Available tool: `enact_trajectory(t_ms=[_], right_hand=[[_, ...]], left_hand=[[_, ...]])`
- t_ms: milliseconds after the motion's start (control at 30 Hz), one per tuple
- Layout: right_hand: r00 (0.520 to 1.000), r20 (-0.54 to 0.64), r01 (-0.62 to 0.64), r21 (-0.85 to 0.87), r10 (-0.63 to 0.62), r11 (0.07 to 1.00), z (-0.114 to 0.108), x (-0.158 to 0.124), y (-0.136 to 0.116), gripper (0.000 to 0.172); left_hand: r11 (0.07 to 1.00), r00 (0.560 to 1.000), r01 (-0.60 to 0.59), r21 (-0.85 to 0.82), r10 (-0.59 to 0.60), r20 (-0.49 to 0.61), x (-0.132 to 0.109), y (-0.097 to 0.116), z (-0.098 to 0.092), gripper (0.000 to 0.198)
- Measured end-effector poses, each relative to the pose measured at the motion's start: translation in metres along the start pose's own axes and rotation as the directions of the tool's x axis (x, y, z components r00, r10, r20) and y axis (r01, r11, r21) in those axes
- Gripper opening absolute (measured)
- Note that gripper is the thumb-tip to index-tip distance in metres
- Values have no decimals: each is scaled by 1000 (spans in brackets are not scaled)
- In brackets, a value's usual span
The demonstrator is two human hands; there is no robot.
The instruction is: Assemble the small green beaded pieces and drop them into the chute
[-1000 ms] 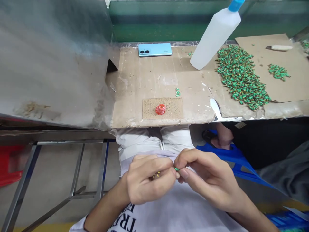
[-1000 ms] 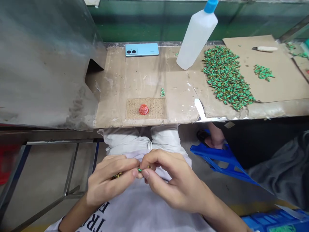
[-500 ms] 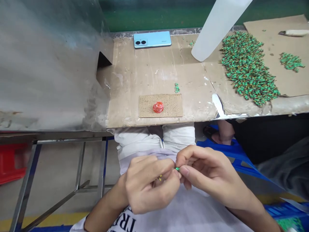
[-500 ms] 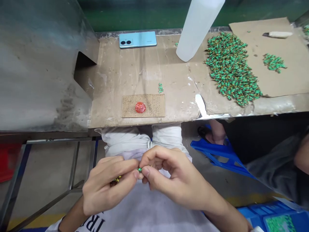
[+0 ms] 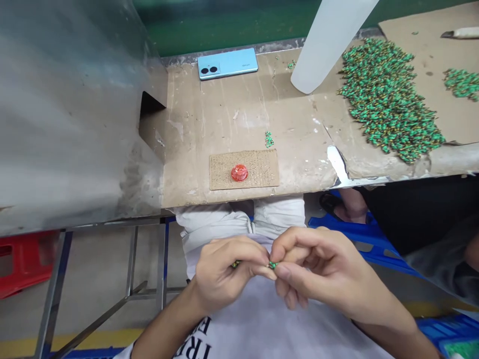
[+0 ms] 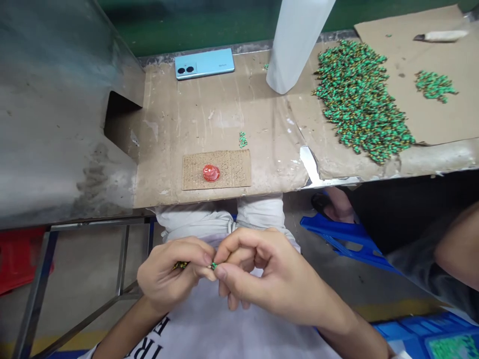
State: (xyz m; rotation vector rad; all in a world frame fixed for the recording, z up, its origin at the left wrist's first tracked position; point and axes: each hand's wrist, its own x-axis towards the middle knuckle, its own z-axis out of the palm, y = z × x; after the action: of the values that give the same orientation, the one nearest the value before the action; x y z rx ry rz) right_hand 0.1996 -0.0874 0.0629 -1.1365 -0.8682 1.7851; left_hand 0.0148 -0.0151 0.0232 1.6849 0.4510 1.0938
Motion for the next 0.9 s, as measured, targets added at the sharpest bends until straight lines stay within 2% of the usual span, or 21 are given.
enact_trajectory(t_ms=[200,567,733,900], right_hand=[[1000,-14,-11,-32,11,999,-9,3,0,15],[996,33,90,-284,-85,955,-26,17,-12,9],[994,56,112,-321,-99,940,-29,28,-18,10],[994,65,108,-336,-91,936,-31,33,-19,8]], left_hand=[[1000,999,3,-13,-3,33,4,-8,3,14],[999,998,-28,41,26,49,10,-16,-2,7],[997,1000,-30,73,29,6,11,-21,-5,9],[998,999,-23,60,21,34,16,-24,-9,16]])
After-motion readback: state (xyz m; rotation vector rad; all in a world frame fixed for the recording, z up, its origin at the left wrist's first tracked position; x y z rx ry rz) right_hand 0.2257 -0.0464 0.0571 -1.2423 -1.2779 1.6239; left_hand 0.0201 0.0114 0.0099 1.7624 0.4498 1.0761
